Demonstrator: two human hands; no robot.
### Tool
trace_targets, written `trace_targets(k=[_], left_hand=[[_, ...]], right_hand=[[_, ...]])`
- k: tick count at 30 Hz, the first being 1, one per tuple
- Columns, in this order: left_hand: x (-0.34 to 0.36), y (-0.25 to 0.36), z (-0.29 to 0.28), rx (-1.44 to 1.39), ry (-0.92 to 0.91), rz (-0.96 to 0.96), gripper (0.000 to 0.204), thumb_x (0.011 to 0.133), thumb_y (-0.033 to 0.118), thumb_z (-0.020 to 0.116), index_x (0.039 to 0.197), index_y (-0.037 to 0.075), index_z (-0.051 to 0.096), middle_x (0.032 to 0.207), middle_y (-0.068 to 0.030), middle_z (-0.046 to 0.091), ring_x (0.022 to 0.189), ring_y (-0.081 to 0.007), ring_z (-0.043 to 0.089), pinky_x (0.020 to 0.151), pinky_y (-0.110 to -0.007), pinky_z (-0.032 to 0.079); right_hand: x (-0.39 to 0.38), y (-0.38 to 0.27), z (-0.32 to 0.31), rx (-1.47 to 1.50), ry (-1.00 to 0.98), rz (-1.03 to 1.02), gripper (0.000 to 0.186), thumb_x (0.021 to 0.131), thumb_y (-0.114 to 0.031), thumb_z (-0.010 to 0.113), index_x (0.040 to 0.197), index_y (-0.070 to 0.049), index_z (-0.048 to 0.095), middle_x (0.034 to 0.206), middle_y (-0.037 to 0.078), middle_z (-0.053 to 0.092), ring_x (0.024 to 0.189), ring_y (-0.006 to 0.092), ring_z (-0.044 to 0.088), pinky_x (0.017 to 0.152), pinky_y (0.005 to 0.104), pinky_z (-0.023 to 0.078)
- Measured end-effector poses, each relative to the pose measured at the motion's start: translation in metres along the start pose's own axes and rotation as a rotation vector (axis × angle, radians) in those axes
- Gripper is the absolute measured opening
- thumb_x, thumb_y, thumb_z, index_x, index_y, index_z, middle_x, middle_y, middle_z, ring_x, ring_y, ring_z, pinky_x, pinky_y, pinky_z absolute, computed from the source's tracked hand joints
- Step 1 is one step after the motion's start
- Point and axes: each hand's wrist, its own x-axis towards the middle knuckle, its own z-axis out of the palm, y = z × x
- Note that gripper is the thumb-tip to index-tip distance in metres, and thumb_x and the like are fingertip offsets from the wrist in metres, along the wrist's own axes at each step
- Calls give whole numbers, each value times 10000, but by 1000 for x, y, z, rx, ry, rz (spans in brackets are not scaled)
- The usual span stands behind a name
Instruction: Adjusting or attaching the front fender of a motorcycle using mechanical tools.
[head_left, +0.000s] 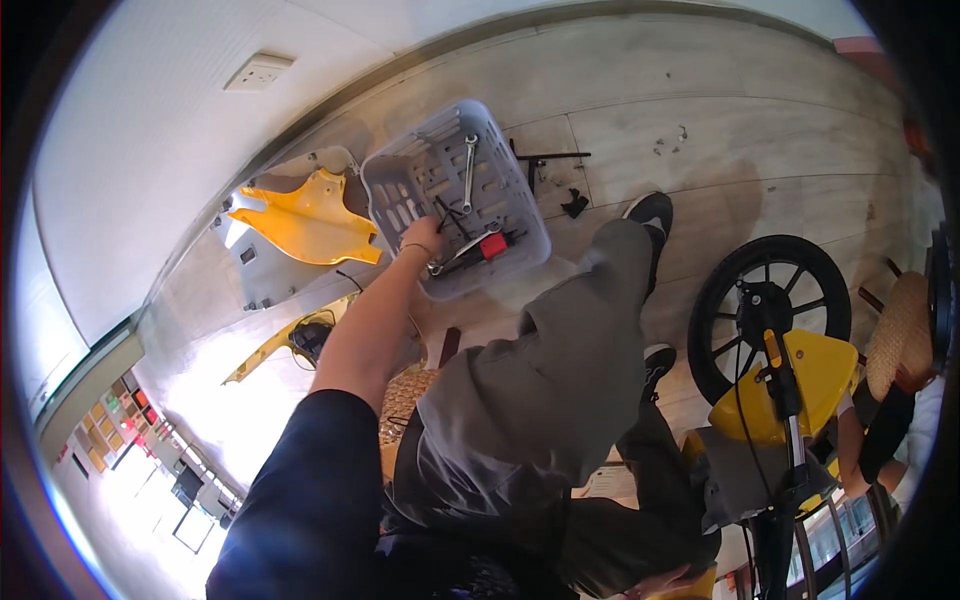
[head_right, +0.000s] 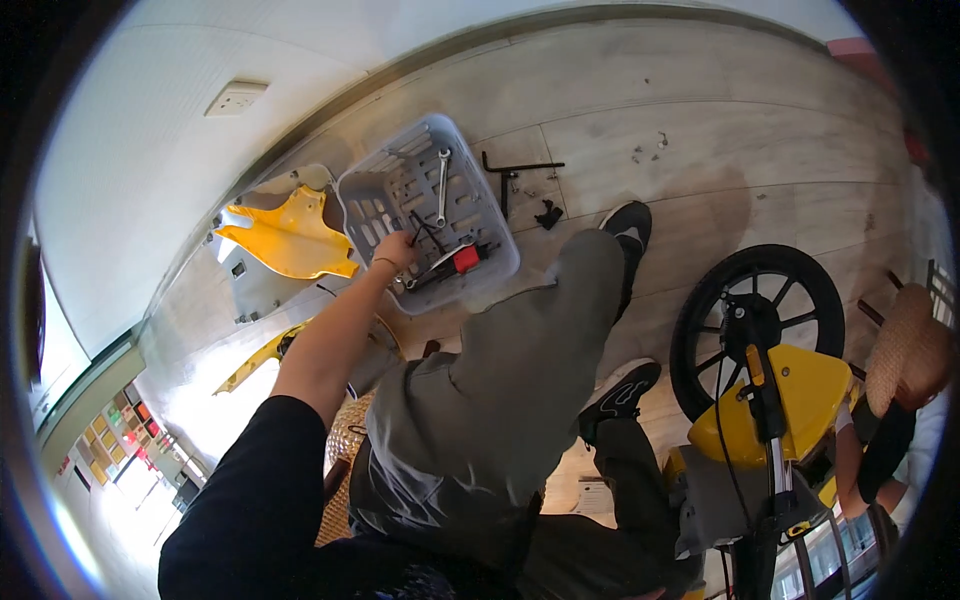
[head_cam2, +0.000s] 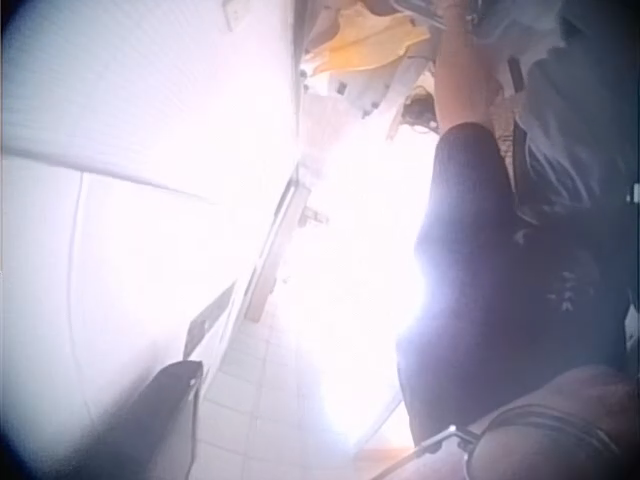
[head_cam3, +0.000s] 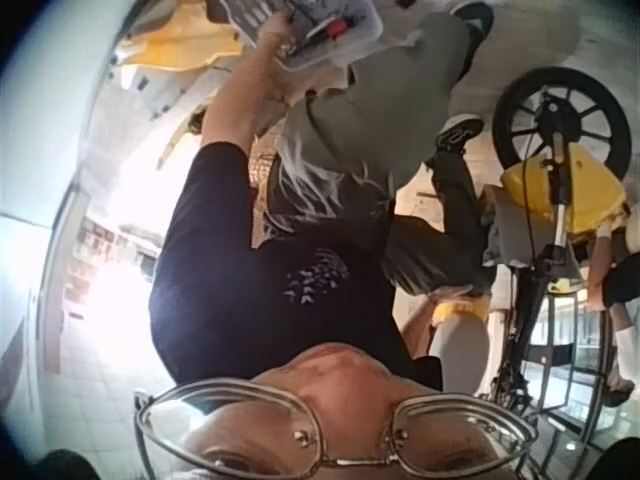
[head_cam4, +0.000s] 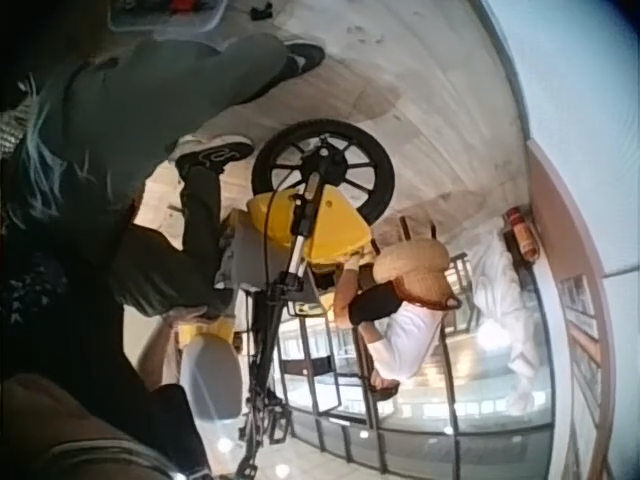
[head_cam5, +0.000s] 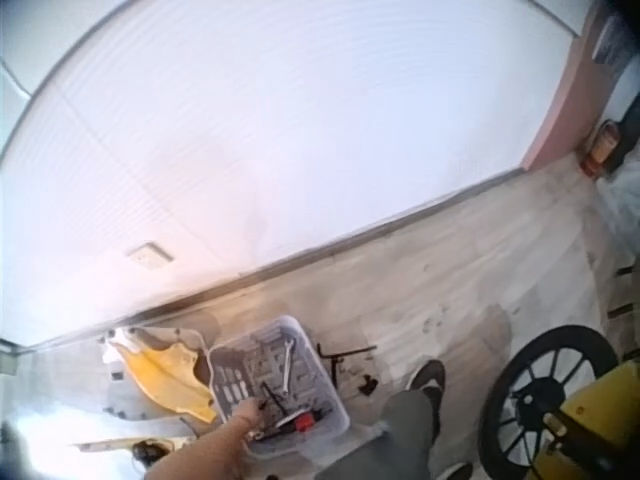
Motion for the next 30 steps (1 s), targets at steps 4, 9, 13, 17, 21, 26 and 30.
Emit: trace_targets(k=[4, 9, 13, 17, 21, 26, 30], left_hand=[[-17, -6, -61, -182, -191, 85, 236, 729, 132, 643, 936, 18, 626, 854, -144, 662, 721, -249, 658, 674, -348, 521], [-98, 74, -142, -1318, -279, 96, 173, 860, 106, 574, 995, 1, 553, 847, -77, 638, 763, -154, 635, 675, -273, 525], [-191, 151, -235, -1467, -383, 364, 156, 876, 89, 568, 1006, 7, 541, 901, -93, 628, 826, -157, 619, 782, -274, 513], [-259, 214, -255, -1602, -550, 615, 183, 893, 99, 554, 1045, 2, 526, 945, -87, 621, 857, -164, 621, 786, -299, 517], [-306, 278, -231, -1451, -761, 697, 222, 905, 82, 523, 1114, 23, 481, 946, -99, 623, 824, -154, 617, 777, -279, 509], [-321, 362, -150, -1253, -1041, 843, 232, 913, 90, 496, 1139, 45, 473, 944, -91, 616, 789, -128, 591, 737, -268, 496], [-297, 414, -88, -955, -928, 848, 163, 911, 95, 478, 1058, 34, 515, 927, -90, 620, 767, -145, 586, 721, -289, 481]], right_hand=[[-7, 2, 2, 51, 59, -21, 457, 847, -182, 634, 1215, 47, 489, 1174, 205, 547, 961, 283, 594, 773, 321, 523], [-3, 15, 2, 125, 205, -57, 449, 837, -171, 650, 1199, 53, 508, 1152, 205, 569, 932, 280, 615, 744, 312, 545], [-10, 24, 1, 168, 102, 99, 437, 873, -211, 578, 1222, 21, 455, 1194, 199, 486, 1001, 260, 515, 826, 340, 424], [-12, 38, -5, 60, -62, 142, 494, 936, -208, 504, 1340, 27, 344, 1371, 216, 355, 1254, 332, 368, 1065, 411, 289], [-14, -10, -15, 140, -156, 167, 546, 895, -161, 553, 1353, 26, 321, 1383, 208, 352, 1293, 323, 328, 1079, 390, 243], [-27, -35, -28, 132, -189, 126, 575, 877, -168, 573, 1351, 27, 313, 1379, 213, 339, 1288, 340, 318, 1076, 397, 238], [-33, -40, -16, 194, -234, 223, 598, 853, -166, 583, 1351, 19, 311, 1364, 219, 341, 1269, 363, 328, 1072, 415, 240]])
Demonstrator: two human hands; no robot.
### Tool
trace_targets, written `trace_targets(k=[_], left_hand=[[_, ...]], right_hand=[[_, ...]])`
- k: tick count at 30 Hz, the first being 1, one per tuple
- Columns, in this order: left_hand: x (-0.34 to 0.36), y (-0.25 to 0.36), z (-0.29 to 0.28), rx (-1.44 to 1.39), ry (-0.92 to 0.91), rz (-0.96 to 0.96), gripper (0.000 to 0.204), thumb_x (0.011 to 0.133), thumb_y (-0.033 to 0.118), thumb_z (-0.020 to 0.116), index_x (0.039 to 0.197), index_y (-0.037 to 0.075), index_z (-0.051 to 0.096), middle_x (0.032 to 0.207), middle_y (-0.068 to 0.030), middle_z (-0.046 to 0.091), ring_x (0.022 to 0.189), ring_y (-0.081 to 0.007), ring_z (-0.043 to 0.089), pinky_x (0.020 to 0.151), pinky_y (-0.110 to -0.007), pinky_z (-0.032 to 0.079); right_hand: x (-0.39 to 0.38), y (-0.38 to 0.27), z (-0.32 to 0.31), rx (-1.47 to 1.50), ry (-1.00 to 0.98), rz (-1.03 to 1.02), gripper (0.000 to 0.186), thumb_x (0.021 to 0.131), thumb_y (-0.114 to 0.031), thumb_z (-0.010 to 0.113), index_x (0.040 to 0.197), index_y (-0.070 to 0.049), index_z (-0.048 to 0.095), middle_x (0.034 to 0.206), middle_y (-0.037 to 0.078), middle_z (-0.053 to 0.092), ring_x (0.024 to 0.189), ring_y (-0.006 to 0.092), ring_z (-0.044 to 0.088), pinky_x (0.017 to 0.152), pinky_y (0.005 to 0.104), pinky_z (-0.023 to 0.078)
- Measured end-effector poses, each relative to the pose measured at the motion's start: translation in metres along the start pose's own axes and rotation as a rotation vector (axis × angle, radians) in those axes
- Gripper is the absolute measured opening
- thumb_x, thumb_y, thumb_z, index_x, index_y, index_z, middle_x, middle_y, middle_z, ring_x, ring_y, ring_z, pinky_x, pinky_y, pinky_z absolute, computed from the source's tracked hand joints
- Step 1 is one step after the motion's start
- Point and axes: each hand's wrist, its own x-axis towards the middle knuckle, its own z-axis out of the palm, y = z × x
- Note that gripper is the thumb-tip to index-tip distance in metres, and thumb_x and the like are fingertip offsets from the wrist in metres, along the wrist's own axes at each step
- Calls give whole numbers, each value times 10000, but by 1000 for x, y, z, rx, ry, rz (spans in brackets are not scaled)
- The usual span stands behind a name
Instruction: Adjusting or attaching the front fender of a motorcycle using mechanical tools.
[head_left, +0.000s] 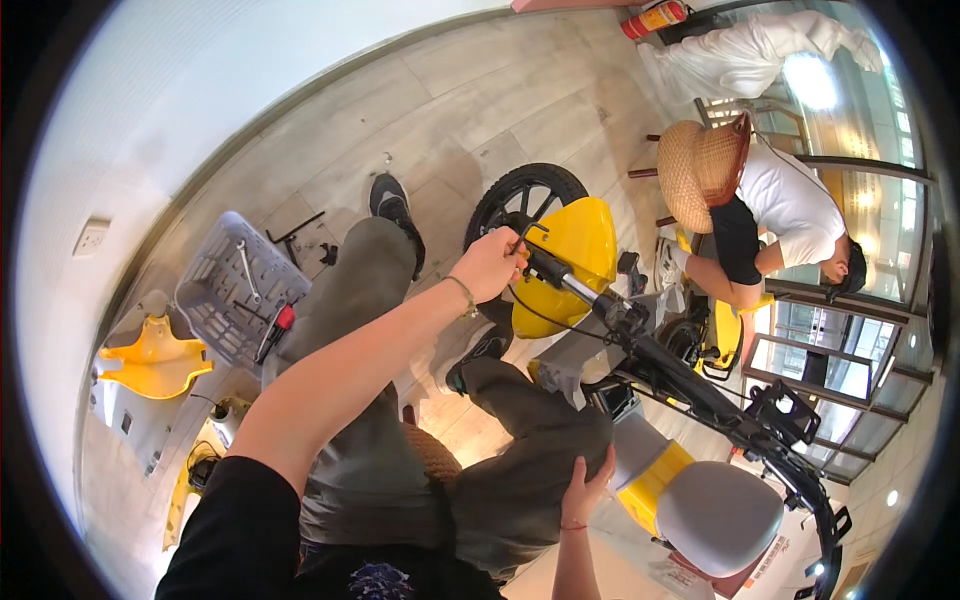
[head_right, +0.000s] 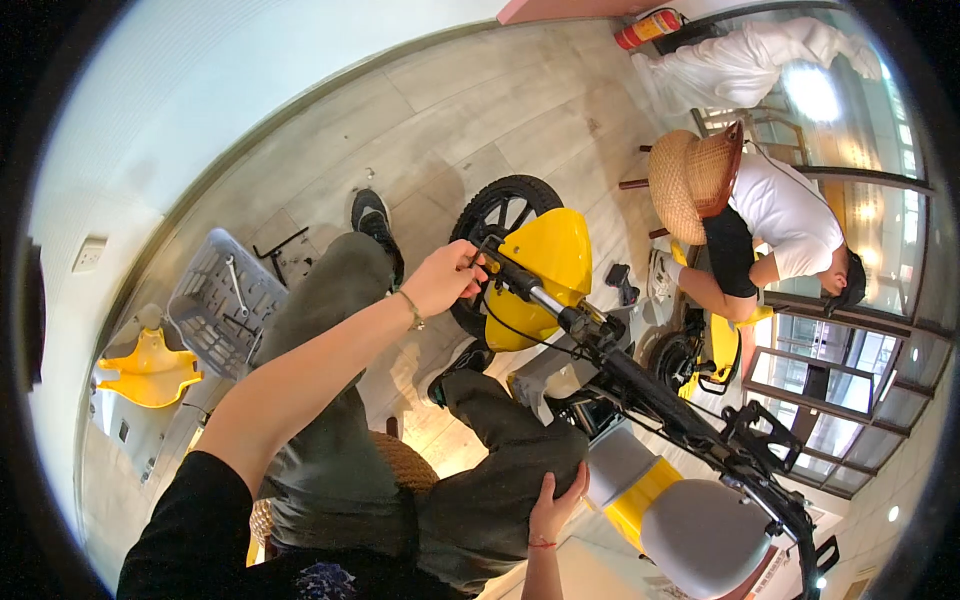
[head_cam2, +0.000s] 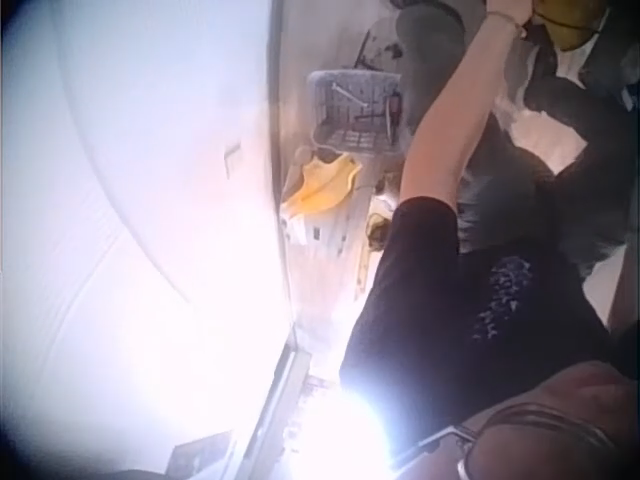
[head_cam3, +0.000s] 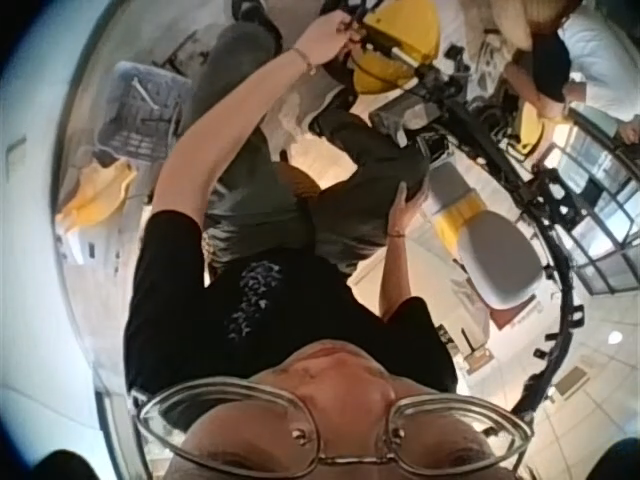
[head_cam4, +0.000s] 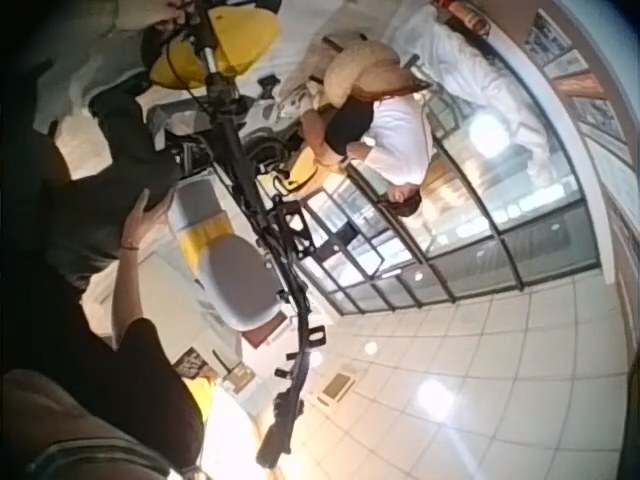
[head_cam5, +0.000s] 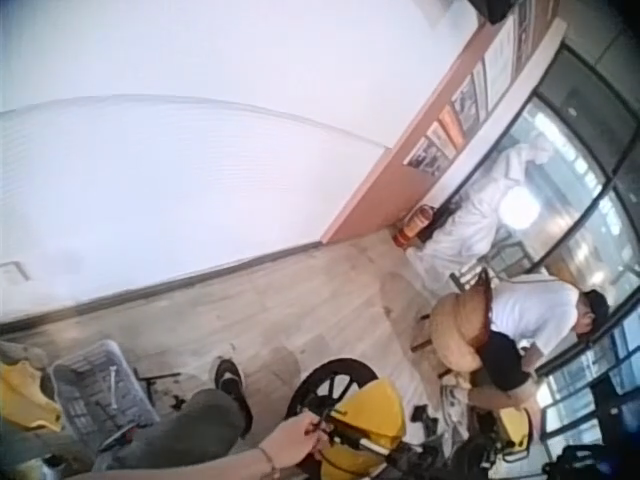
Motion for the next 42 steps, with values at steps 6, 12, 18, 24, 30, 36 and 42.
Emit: trace_targets(k=[6, 12, 18, 24, 30, 36, 42], left_hand=[[42, -20, 29, 267, 298, 20, 174, 914, 140, 446, 978, 0, 526, 816, -108, 634, 757, -225, 596, 710, -322, 456], [70, -58, 3, 242, 271, -36, 248, 930, 218, 441, 965, 15, 579, 658, -87, 582, 609, -174, 565, 603, -303, 448], [94, -58, 7, 32, 313, -194, 221, 916, 151, 444, 985, -17, 570, 807, -109, 632, 663, -183, 614, 656, -305, 487], [102, -45, 22, -111, 361, -196, 209, 922, 93, 422, 1036, -36, 540, 797, -96, 611, 680, -164, 606, 646, -281, 496], [100, -13, 16, -400, 385, -256, 282, 919, 59, 403, 1183, 2, 483, 823, -54, 553, 809, -159, 611, 719, -265, 496], [112, -8, 7, -227, 475, -113, 297, 917, 158, 466, 1193, 48, 479, 890, -33, 571, 959, -135, 517, 903, -300, 370], [108, 5, 26, -142, 471, -60, 294, 925, 226, 496, 1154, 43, 477, 1010, -29, 641, 928, -133, 475, 888, -282, 356]], right_hand=[[-2, 24, 6, -51, 25, 89, 587, 847, -189, 527, 1352, 17, 311, 1346, 230, 356, 1246, 374, 345, 1053, 435, 260], [17, 32, 15, 14, 26, 142, 563, 871, -217, 458, 1359, 14, 301, 1367, 215, 341, 1257, 347, 332, 1059, 418, 256], [30, 48, 22, 50, 86, 169, 609, 869, -309, 471, 1346, 34, 312, 1338, 220, 375, 1235, 339, 362, 1048, 421, 270], [33, 59, 19, 77, 97, 163, 649, 862, -372, 475, 1335, 46, 323, 1316, 229, 403, 1216, 344, 388, 1041, 437, 280], [32, 58, 19, 66, 113, 147, 675, 854, -409, 479, 1326, 49, 326, 1308, 233, 409, 1193, 353, 412, 1023, 441, 302], [32, 52, 21, 89, 112, 143, 689, 855, -430, 490, 1319, 54, 332, 1293, 236, 418, 1181, 351, 422, 1012, 442, 315], [33, 53, 21, 126, 118, 150, 693, 850, -427, 501, 1315, 60, 338, 1278, 246, 427, 1168, 353, 434, 997, 443, 334]])
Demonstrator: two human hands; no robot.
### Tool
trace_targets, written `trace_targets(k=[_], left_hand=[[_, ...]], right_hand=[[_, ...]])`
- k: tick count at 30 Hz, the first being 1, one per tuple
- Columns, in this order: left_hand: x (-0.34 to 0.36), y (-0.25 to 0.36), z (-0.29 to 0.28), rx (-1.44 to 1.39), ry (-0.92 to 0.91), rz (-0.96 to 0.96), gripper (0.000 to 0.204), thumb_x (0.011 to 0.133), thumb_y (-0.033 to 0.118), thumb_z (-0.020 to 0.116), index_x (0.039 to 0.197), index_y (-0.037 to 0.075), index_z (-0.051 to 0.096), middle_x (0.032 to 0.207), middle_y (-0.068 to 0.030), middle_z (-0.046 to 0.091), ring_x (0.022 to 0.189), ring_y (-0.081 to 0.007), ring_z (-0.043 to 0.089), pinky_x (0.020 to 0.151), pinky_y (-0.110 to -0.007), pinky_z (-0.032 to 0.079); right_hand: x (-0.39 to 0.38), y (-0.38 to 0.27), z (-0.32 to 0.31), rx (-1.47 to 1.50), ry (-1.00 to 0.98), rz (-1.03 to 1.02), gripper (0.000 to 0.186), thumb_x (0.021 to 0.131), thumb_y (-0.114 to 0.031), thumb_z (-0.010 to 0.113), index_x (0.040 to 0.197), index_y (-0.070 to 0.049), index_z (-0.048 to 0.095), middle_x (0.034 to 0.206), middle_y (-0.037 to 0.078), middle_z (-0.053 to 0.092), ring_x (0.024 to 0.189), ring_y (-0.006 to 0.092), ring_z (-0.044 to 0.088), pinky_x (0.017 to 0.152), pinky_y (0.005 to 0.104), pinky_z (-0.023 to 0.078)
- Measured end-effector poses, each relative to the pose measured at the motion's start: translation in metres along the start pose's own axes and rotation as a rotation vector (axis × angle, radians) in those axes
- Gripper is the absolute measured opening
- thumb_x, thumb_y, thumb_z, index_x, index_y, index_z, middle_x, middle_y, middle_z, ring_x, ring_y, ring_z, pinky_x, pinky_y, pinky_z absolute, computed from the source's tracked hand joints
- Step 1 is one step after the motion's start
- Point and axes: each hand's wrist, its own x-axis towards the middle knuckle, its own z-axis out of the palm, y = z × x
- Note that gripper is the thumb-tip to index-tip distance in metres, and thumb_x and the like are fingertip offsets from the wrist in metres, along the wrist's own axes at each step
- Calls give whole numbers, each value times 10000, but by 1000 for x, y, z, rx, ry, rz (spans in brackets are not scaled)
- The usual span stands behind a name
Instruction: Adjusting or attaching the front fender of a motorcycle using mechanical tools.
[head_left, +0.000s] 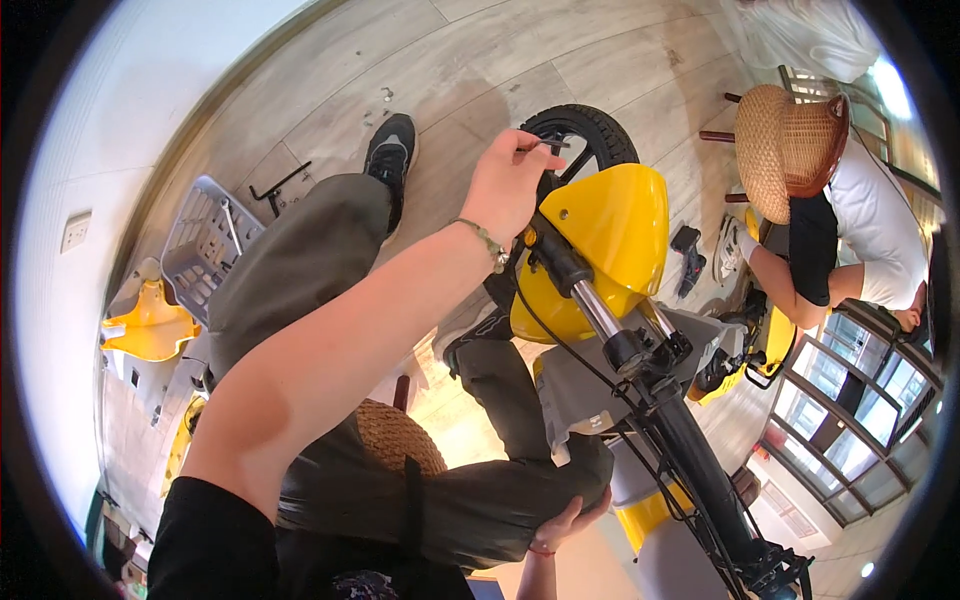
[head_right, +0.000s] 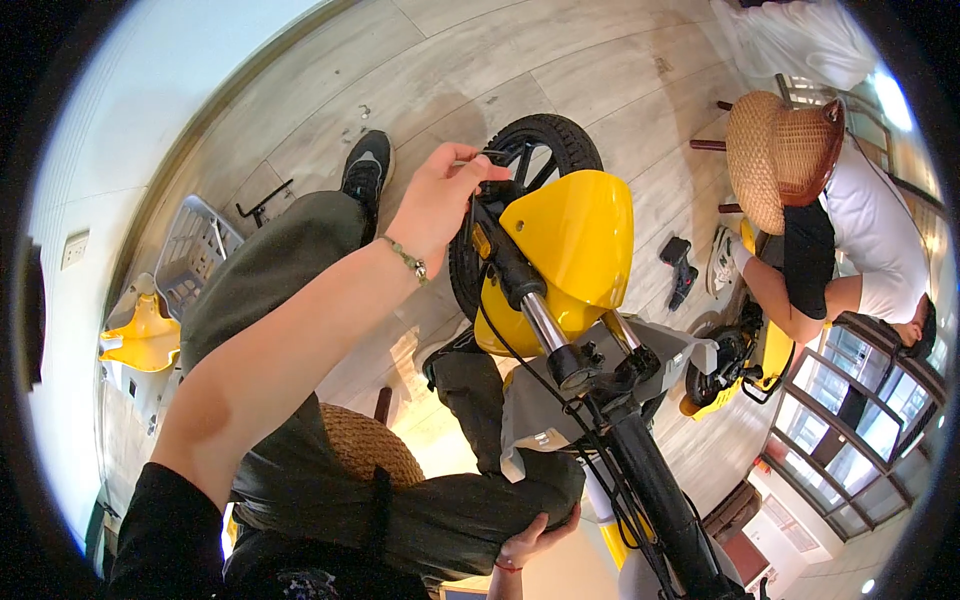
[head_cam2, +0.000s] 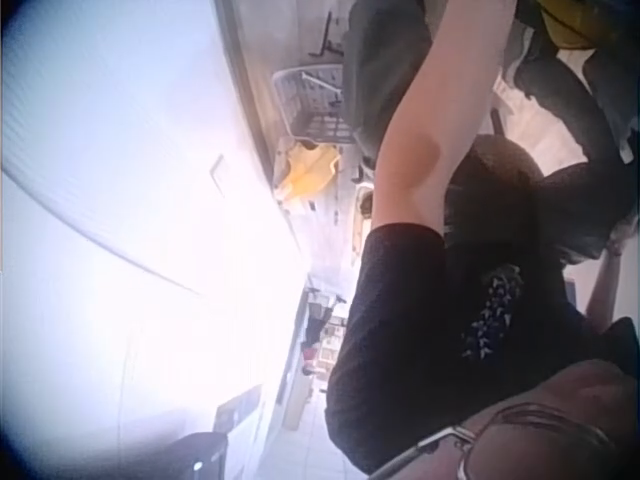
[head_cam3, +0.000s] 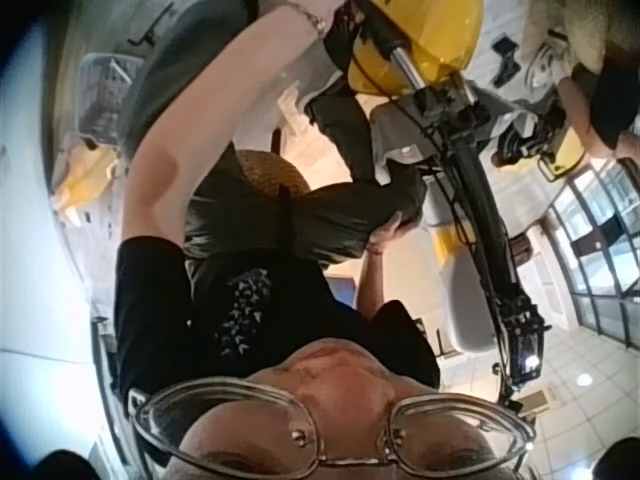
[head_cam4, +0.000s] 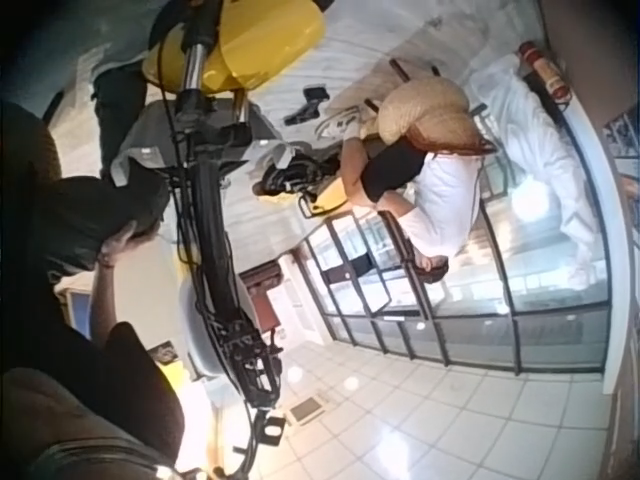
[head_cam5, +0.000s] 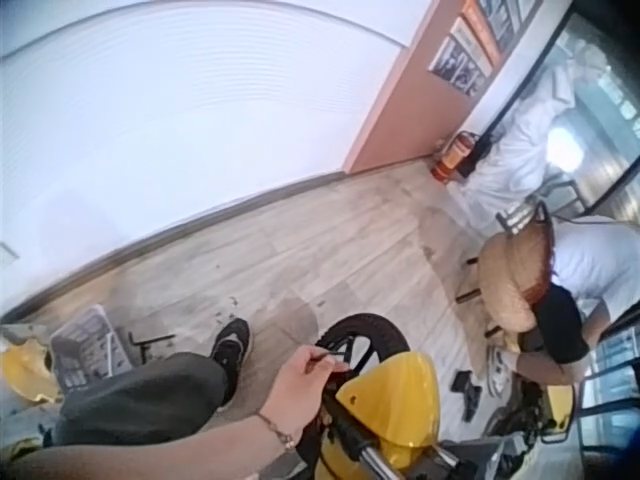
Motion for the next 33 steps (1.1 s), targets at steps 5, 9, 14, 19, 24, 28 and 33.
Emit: trace_targets(k=[5, 9, 14, 19, 24, 28, 33], left_hand=[[0, -9, -11, -208, 98, -54, 130, 913, 72, 464, 1023, 6, 484, 971, -112, 619, 860, -158, 574, 796, -284, 493], [0, -17, -16, -243, 100, -80, 83, 907, 40, 457, 982, 11, 479, 957, -122, 589, 841, -152, 577, 768, -281, 525], [-1, -21, -18, -258, 83, -155, 103, 925, 57, 427, 1008, 13, 468, 1038, -142, 576, 943, -195, 576, 880, -314, 492], [2, -23, -18, -229, 115, -113, 96, 927, 53, 426, 998, 9, 472, 1024, -140, 577, 935, -194, 579, 870, -305, 500], [3, -30, -19, -242, 116, -141, 89, 927, 52, 429, 993, 10, 472, 1012, -135, 578, 939, -193, 578, 863, -295, 504], [4, -33, -17, -264, 136, -128, 89, 924, 45, 428, 991, 8, 472, 1019, -138, 574, 943, -195, 579, 864, -293, 505], [3, -35, -15, -299, 166, -147, 110, 931, 56, 415, 1009, 1, 471, 1030, -142, 568, 956, -202, 575, 863, -296, 507]], right_hand=[[-1, 7, -1, -29, 22, -26, 693, 845, -424, 497, 1314, 62, 341, 1279, 250, 427, 1155, 355, 447, 992, 443, 343], [-2, -3, 3, 35, -2, 28, 648, 860, -395, 497, 1319, 35, 339, 1312, 207, 399, 1198, 327, 397, 1020, 419, 312], [-1, -5, 6, 74, 4, 48, 656, 849, -403, 495, 1316, 32, 346, 1308, 211, 403, 1197, 330, 401, 1021, 425, 310], [-1, -3, 4, 19, 11, 36, 654, 850, -404, 483, 1313, 37, 344, 1315, 218, 394, 1207, 335, 390, 1024, 431, 302], [0, -4, 4, 0, 20, 29, 671, 844, -401, 490, 1312, 55, 336, 1297, 234, 408, 1180, 339, 419, 1002, 433, 332], [-1, 1, 6, 64, 41, 31, 704, 835, -417, 506, 1311, 70, 328, 1273, 245, 428, 1152, 343, 447, 978, 436, 365], [0, 3, 4, 67, 9, 23, 654, 843, -397, 496, 1316, 27, 342, 1290, 215, 411, 1177, 327, 416, 990, 426, 347]])
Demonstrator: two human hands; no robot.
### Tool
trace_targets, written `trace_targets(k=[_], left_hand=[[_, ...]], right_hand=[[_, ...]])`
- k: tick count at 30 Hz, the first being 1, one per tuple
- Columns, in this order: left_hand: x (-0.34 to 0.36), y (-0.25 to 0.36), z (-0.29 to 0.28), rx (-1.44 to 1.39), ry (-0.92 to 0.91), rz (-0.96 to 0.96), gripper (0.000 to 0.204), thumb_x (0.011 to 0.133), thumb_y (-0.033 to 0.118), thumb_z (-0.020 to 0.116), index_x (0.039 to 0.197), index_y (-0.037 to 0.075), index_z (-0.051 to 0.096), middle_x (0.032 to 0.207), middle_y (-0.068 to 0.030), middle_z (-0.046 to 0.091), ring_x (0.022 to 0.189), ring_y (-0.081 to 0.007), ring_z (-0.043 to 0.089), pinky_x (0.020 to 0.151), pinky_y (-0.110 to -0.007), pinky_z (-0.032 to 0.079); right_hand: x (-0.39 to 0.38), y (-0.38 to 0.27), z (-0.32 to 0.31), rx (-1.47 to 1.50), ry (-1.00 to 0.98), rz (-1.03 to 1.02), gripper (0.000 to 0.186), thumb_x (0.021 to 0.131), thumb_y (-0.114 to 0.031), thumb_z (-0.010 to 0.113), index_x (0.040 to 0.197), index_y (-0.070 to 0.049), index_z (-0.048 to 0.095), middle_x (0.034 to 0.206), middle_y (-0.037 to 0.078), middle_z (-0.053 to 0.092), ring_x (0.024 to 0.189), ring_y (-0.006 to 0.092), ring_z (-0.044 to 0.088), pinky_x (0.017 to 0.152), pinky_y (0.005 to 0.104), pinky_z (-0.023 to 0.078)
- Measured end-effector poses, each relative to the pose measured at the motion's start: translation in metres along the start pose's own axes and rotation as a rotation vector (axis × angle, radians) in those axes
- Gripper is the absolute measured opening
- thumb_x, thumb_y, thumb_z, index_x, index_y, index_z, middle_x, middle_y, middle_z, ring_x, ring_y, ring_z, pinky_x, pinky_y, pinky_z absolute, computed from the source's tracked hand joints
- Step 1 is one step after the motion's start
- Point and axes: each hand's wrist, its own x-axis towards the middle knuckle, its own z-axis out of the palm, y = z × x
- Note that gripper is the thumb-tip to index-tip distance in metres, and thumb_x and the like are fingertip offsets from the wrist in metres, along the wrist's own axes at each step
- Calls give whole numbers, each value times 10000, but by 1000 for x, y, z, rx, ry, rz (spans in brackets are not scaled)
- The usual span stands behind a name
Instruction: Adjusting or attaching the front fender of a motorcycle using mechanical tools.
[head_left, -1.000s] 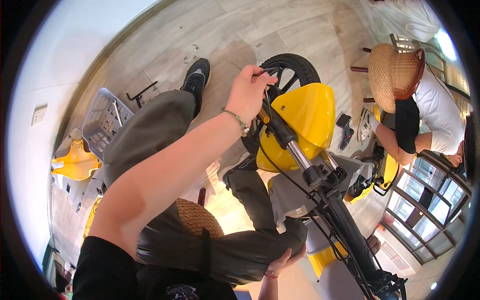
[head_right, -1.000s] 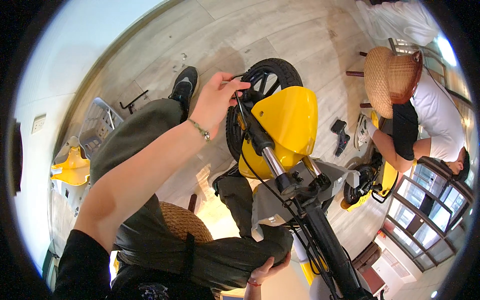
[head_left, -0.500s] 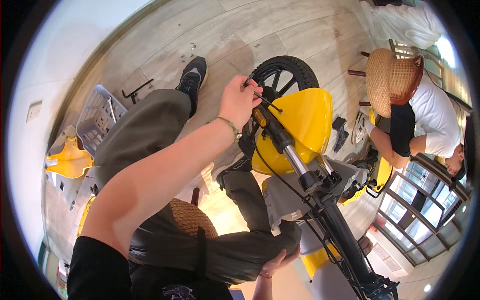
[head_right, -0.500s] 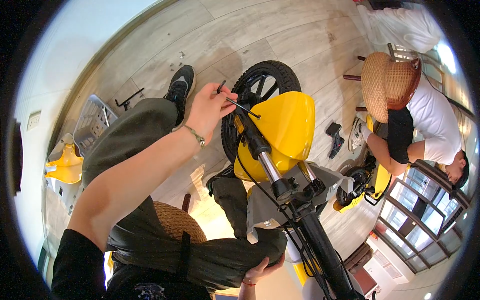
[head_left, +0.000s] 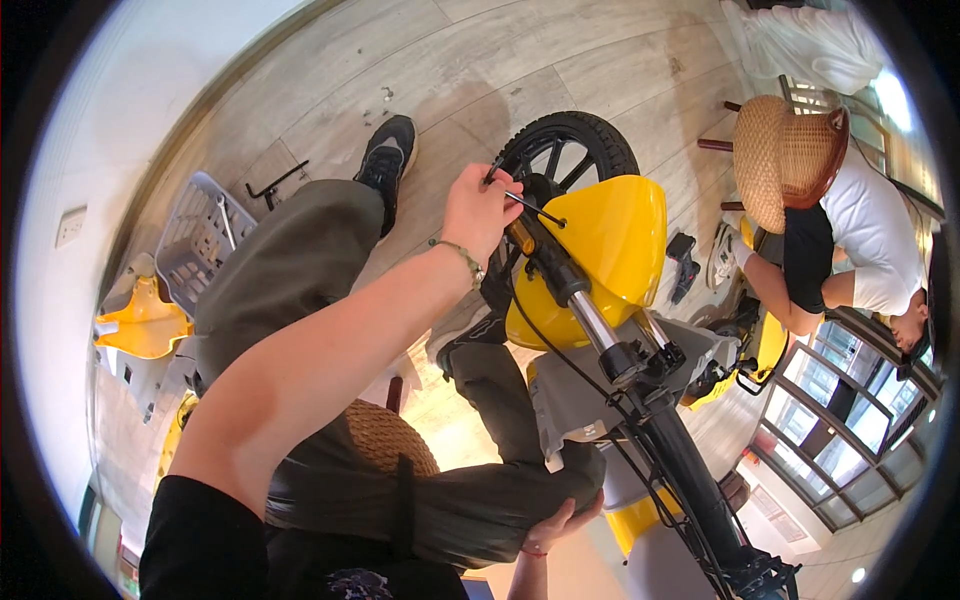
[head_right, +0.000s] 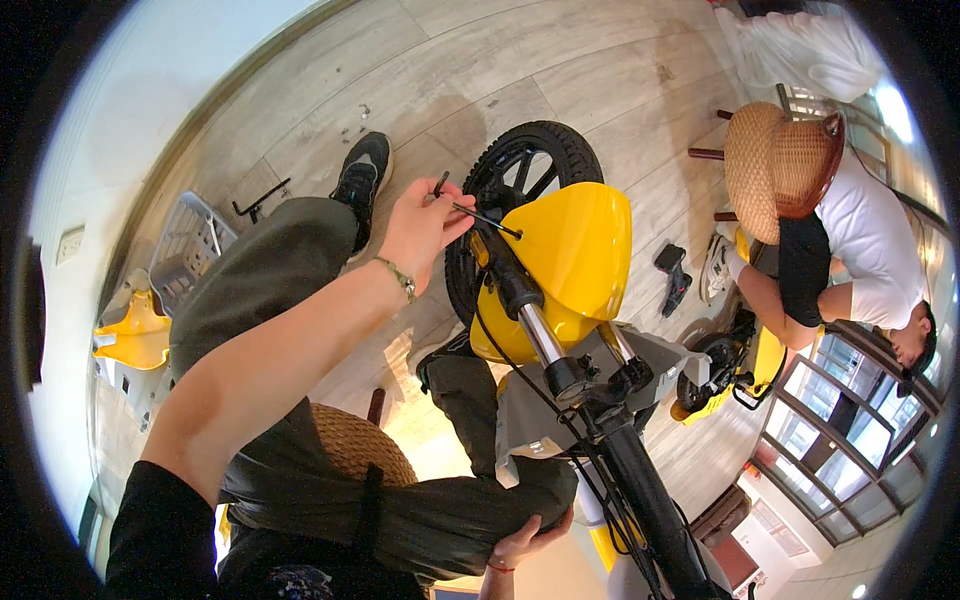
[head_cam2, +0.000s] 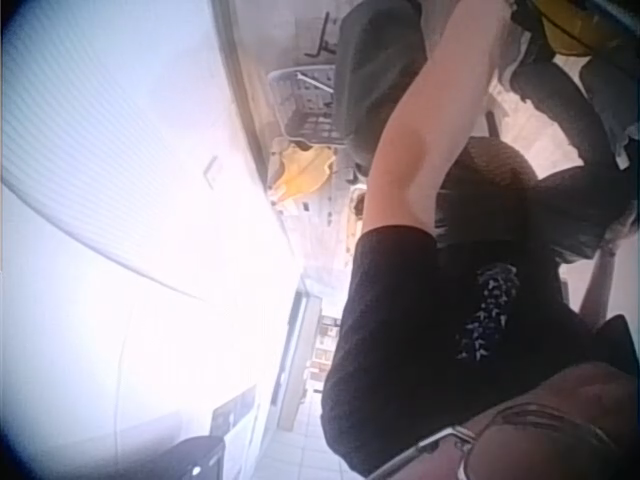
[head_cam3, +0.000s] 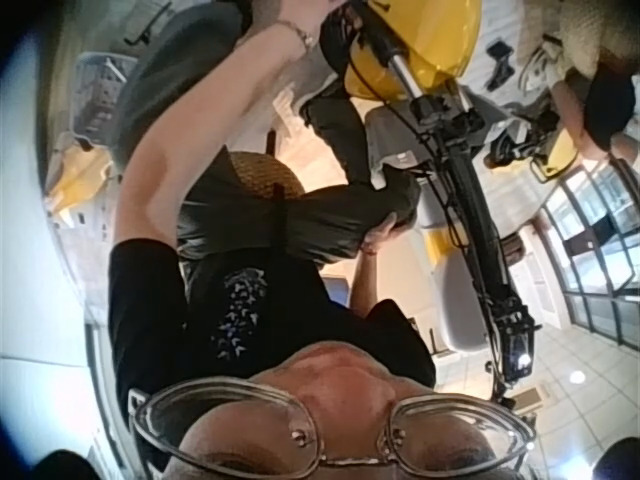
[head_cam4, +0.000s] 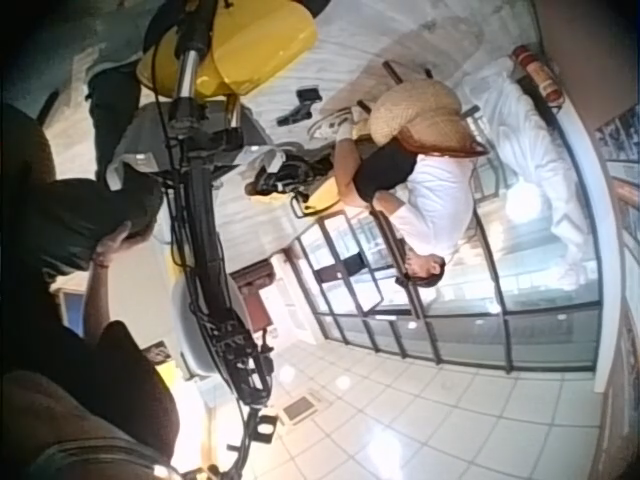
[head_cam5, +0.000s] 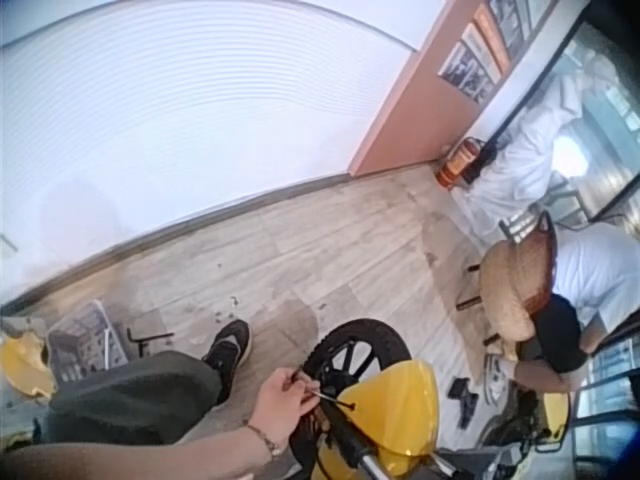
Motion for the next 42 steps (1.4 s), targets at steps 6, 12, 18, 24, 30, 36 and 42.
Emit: trace_targets(k=[6, 12, 18, 24, 30, 36, 42], left_hand=[[-1, -11, -4, 94, -74, 33, 222, 966, 179, 411, 992, -28, 486, 988, -160, 583, 911, -226, 614, 827, -312, 524], [-1, -9, 0, 98, -74, 10, 439, 960, 370, 417, 926, -54, 522, 914, -185, 609, 834, -244, 643, 747, -314, 546], [5, 2, -6, 199, -141, -48, 502, 960, 404, 396, 959, -77, 538, 834, -172, 616, 731, -228, 643, 674, -300, 549], [10, 14, -11, 469, -221, 69, 530, 957, 410, 376, 946, -79, 580, 799, -136, 622, 542, -126, 531, 535, -255, 506], [4, 23, -7, 560, -208, 45, 576, 948, 431, 365, 854, -78, 617, 690, -106, 611, 501, -116, 515, 482, -256, 474], [0, 18, -8, 793, -185, 242, 665, 935, 498, 327, 694, -42, 632, 519, -97, 555, 479, -172, 541, 517, -304, 451], [14, 12, -4, 844, -101, 182, 673, 918, 537, 343, 688, -19, 644, 507, -91, 535, 490, -189, 548, 542, -319, 441]], right_hand=[[0, -5, 2, -32, 4, 28, 635, 843, -384, 484, 1315, 20, 350, 1292, 211, 412, 1180, 331, 413, 998, 431, 335], [1, -6, -1, -52, -1, 10, 616, 841, -351, 475, 1315, 23, 349, 1304, 211, 404, 1201, 338, 395, 1020, 437, 310], [0, -9, 2, -38, 7, 18, 620, 842, -343, 472, 1325, 23, 342, 1326, 215, 387, 1219, 344, 382, 1033, 444, 293], [0, -4, 0, -27, -5, 11, 619, 841, -341, 472, 1324, 22, 341, 1326, 218, 384, 1219, 344, 382, 1034, 443, 291], [1, -8, 2, -39, 4, -15, 752, 847, -474, 503, 1321, 76, 306, 1288, 249, 415, 1169, 346, 437, 1001, 438, 343], [0, 1, 0, -73, 19, -29, 747, 848, -482, 500, 1313, 75, 324, 1289, 249, 419, 1167, 350, 439, 996, 439, 343], [1, 3, -1, -28, 24, -13, 746, 851, -493, 498, 1311, 70, 333, 1283, 245, 428, 1163, 350, 444, 990, 440, 350]])
